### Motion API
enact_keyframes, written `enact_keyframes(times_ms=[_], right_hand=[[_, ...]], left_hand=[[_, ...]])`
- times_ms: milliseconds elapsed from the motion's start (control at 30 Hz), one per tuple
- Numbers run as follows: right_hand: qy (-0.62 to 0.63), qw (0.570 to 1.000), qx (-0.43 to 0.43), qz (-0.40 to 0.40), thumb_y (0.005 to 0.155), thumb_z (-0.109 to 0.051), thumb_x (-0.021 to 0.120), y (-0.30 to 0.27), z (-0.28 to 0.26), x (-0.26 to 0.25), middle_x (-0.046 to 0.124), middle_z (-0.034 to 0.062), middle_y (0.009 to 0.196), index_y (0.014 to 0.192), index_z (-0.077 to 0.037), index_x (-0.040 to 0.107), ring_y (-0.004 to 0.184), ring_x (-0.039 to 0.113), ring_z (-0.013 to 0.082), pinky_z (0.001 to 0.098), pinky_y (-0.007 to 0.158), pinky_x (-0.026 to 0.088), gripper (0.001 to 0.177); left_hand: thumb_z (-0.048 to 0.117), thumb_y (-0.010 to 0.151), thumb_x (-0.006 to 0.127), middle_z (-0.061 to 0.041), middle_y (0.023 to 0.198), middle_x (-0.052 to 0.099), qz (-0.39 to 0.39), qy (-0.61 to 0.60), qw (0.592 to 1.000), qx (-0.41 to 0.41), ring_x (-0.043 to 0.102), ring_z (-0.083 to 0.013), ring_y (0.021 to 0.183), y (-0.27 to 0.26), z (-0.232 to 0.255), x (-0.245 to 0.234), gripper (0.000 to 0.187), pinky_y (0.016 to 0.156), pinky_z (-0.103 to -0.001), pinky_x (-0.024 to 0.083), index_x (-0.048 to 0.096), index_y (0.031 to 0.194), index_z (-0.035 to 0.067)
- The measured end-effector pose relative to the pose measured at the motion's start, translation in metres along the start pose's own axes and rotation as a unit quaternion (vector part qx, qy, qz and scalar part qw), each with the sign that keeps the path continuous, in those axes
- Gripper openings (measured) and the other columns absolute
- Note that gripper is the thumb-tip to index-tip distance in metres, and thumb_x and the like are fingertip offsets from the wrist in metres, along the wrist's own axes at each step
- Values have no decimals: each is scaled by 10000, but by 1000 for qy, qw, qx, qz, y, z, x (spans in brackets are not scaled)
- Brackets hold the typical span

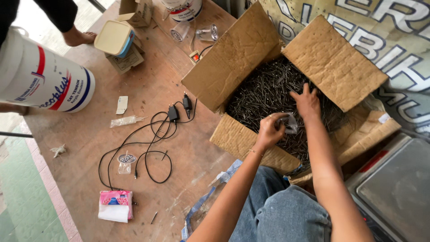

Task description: The person scoops nails from a cardboard box into small plastic bags, weighs each bag on a digital scale, and uses a pink handheld sealer to close the bags. The sealed bags are then placed into a second cardboard box.

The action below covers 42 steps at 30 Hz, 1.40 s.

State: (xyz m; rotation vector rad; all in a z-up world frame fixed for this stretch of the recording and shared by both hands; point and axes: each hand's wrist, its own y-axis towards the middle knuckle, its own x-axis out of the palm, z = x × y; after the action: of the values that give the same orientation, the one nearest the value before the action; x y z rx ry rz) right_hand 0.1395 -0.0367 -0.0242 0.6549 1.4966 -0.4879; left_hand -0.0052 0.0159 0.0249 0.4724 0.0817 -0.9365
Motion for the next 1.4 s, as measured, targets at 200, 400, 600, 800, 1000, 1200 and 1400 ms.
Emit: enact_keyframes(times_ms=[200, 400, 600, 800, 1000, 1200, 1400], right_hand=[[23, 1000, 18, -12, 684, -95, 758, -9, 2, -14, 424, 112, 1168, 986, -293, 645, 951, 545, 426, 438, 608, 591, 378], [-36, 995, -32, 87, 869, -100, 594, -17, 22, 37, 437, 133, 1128, 1011, -332, 591, 946, 523, 436, 439, 514, 552, 272], [-11, 994, -11, 105, 841, -86, 620, -20, 20, 40, 485, 106, 1066, 945, -245, 621, 886, 542, 397, 407, 514, 569, 190], [4, 994, 4, 110, 841, -72, 620, -25, 20, 46, 473, 97, 1040, 942, -228, 611, 881, 549, 393, 392, 509, 577, 186], [33, 996, 5, 85, 810, -38, 647, -32, 27, 55, 488, 106, 1047, 965, -195, 656, 885, 581, 421, 425, 596, 591, 221], [165, 979, 104, 60, 585, -65, 756, -44, 38, 61, 604, 76, 900, 807, -155, 714, 852, 640, 289, 358, 753, 552, 243], [319, 937, 139, 32, 563, -164, 817, -77, 60, 63, 660, 78, 797, 777, -194, 723, 840, 636, 302, 358, 778, 514, 235]], left_hand=[[-34, 661, 558, -136, 967, 660, -1, 2, 1000, 9, 636, -331, 924, 3, 12, -1, 403, 816, -374, 512, 666, 1035, 66], [-18, 650, 568, -116, 984, 660, -8, -4, 1000, 6, 636, -316, 944, -8, -20, 10, 411, 833, -367, 507, 669, 1035, 85], [-26, 659, 560, -126, 961, 660, -3, -5, 1000, 0, 637, -327, 910, -13, -33, 16, 404, 792, -358, 516, 676, 1032, 75], [-34, 639, 558, -123, 957, 664, 4, 3, 1000, 4, 645, -316, 900, -20, -44, 20, 422, 775, -349, 521, 679, 1026, 83], [-25, 629, 558, -132, 966, 661, -5, 5, 1000, 10, 636, -331, 920, -23, -50, 22, 446, 788, -361, 519, 668, 1051, 68], [-17, 590, 574, -175, 988, 650, -42, 18, 999, 20, 619, -369, 962, -20, -47, 21, 501, 839, -427, 503, 646, 1080, 58], [18, 638, 589, -163, 1024, 648, -73, 4, 996, -43, 601, -385, 983, -23, -54, 24, 501, 860, -435, 486, 643, 1130, 94]])
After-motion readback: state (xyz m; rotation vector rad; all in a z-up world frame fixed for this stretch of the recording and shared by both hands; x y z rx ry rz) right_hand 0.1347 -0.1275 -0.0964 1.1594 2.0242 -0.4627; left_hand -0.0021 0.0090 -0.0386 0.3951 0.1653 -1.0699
